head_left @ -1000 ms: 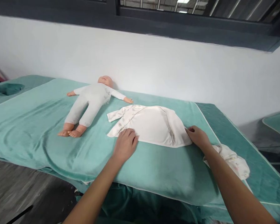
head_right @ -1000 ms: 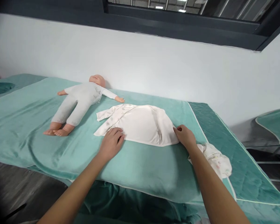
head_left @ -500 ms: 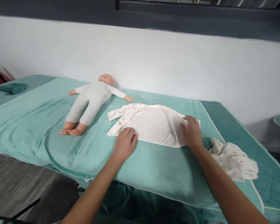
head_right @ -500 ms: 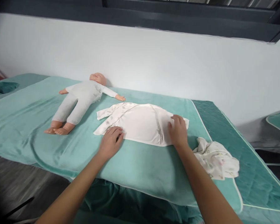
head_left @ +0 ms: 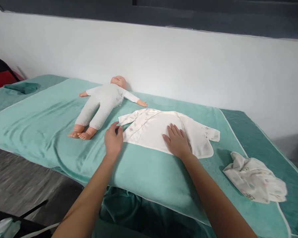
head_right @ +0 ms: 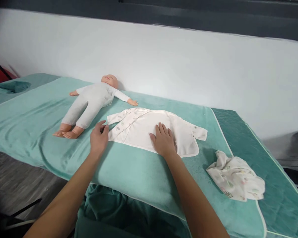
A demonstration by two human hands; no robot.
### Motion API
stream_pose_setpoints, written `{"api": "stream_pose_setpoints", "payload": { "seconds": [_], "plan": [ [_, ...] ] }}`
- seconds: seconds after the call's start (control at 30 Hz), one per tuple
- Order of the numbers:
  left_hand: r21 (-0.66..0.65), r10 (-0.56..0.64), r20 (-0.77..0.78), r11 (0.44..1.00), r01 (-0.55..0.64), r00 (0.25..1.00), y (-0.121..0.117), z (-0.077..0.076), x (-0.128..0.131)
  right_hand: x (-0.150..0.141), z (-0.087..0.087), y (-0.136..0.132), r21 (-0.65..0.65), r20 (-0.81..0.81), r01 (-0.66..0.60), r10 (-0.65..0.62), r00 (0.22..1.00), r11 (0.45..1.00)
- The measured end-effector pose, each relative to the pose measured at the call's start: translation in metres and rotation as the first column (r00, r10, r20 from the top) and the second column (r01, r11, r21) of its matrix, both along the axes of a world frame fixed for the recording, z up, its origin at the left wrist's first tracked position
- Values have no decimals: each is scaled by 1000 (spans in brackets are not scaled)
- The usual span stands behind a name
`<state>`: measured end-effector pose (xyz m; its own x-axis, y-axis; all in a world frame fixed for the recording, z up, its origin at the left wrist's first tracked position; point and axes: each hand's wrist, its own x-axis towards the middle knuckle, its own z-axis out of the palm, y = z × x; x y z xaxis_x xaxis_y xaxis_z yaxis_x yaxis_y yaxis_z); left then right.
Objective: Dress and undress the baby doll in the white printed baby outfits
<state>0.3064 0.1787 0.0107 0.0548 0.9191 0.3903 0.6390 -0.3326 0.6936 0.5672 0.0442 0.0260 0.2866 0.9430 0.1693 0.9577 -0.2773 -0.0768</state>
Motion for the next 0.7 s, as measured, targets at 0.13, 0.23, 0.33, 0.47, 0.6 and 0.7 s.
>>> {"api": "stream_pose_setpoints", "payload": {
  "seconds": [0.13,0.23,0.33,0.47,0.6,0.7],
  "plan": [
    [-90,-51,-47,995,46,998,11,6,4,0,0,-2,-3,13,5,-5,1000,1000],
    [-138,-160,-46,979,152,986,22,10,10,-1,1,-1,-10,16,12,-12,1000,1000],
    [-115,-233,1,966,231,973,44,11,10,-1,3,-1,-22,14,21,-21,1000,1000],
    [-43,-239,94,969,244,966,64,11,7,-3,4,-2,-19,20,39,-38,999,999],
    [26,-78,86,997,76,993,51,12,4,-18,0,-13,16,38,-10,9,999,1000],
    [106,-100,67,990,92,993,38,19,-6,-34,-1,-33,27,6,-207,207,978,978]
  ]
}}
